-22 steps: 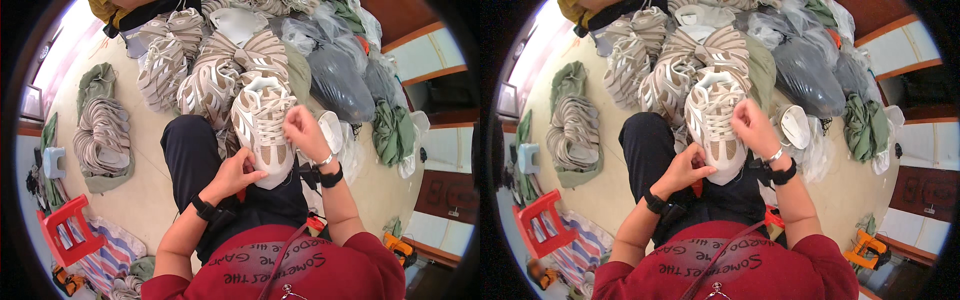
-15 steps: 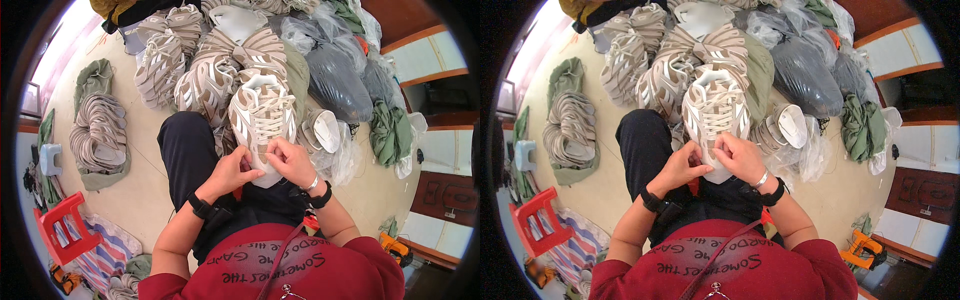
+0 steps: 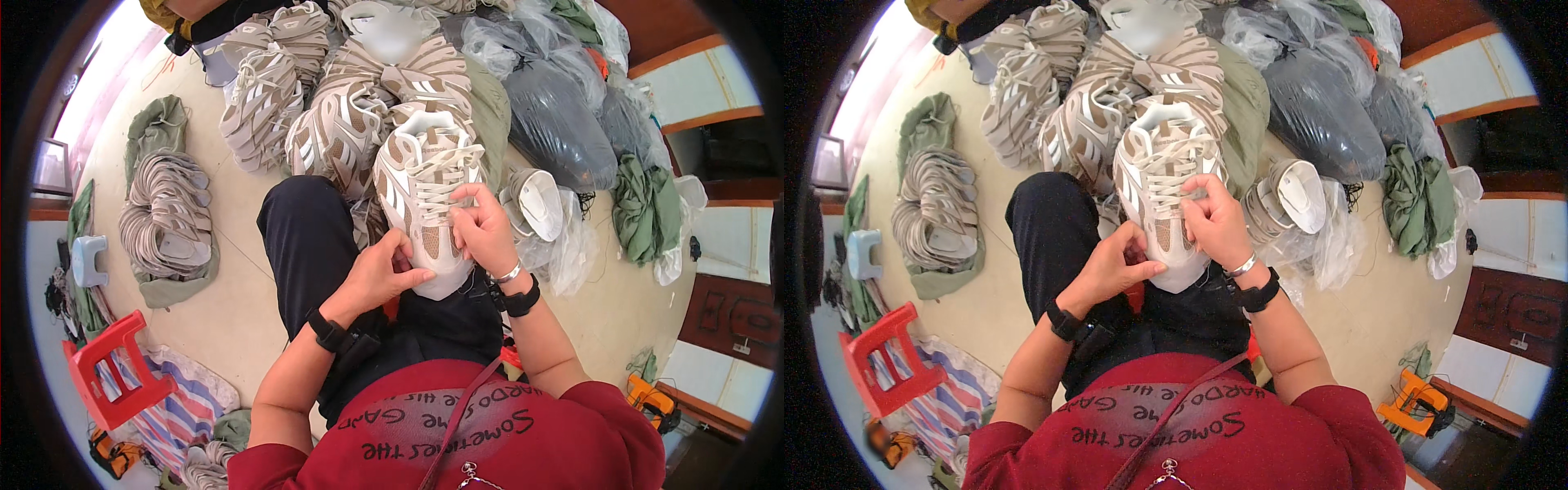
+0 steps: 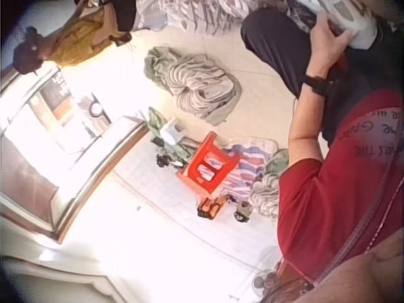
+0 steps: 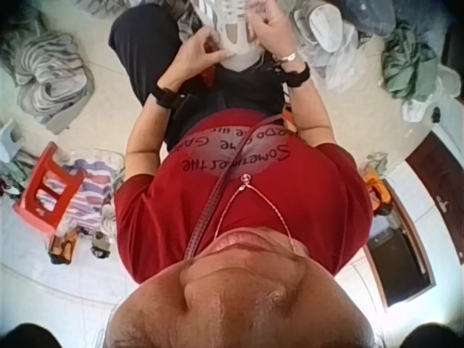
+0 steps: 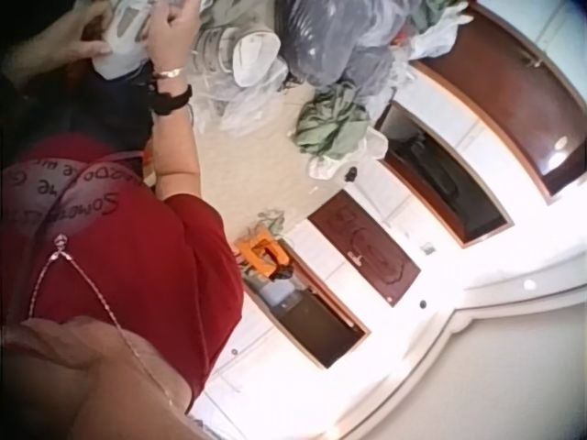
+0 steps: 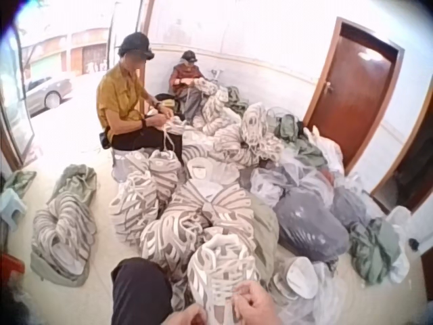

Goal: The recorder is inserting laces into several shoe uppers while sitting on the floor in a manufacturing or assembly area.

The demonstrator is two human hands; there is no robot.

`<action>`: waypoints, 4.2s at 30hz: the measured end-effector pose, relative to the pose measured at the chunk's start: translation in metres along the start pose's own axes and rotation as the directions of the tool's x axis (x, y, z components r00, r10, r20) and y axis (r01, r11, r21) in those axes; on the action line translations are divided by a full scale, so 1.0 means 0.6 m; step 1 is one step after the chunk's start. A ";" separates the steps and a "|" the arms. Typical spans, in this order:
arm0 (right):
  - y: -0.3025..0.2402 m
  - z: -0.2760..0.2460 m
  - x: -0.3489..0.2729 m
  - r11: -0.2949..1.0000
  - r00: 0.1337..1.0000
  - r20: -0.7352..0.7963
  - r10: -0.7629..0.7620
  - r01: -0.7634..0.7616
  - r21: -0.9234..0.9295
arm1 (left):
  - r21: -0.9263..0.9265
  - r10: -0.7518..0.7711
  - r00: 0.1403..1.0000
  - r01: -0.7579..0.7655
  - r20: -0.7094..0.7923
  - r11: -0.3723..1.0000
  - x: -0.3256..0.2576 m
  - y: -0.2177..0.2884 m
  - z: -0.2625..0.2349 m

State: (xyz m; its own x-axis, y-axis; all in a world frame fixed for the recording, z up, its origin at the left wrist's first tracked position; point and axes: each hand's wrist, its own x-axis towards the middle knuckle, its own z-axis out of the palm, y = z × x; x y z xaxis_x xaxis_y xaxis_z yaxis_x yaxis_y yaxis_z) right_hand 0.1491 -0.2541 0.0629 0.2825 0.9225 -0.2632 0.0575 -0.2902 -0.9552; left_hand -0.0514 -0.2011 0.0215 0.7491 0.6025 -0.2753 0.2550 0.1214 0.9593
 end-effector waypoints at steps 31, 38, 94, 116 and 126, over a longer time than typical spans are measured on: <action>0.018 -0.019 -0.015 0.988 0.993 0.107 0.053 -0.068 0.141 | 0.543 0.113 0.994 -0.102 0.014 0.833 -0.033 0.050 0.001; 0.028 -0.013 -0.001 0.929 0.939 0.139 -0.315 0.335 -0.159 | 0.512 0.153 0.983 -0.082 -0.097 0.855 0.008 0.099 0.010; 0.057 -0.028 -0.110 0.569 0.801 0.358 -0.479 0.594 -0.568 | 0.795 0.377 0.922 -0.297 0.093 0.529 -0.048 0.048 0.059; 0.041 -0.013 -0.128 0.400 0.812 0.366 -0.455 0.554 -0.731 | 0.812 0.449 0.828 -0.497 0.336 0.308 -0.058 0.045 0.039; 0.041 -0.028 -0.134 0.457 0.803 0.355 -0.479 0.573 -0.680 | 0.827 0.483 0.790 -0.523 0.379 0.206 -0.050 0.053 0.042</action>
State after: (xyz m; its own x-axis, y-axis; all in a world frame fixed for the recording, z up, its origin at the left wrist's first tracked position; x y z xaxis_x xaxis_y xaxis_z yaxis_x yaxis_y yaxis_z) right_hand 0.1437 -0.3394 0.0630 -0.1408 0.9700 0.1984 0.8395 0.2232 -0.4953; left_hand -0.0505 -0.2351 0.0585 0.9463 0.2353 0.2219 0.1663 -0.9424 0.2902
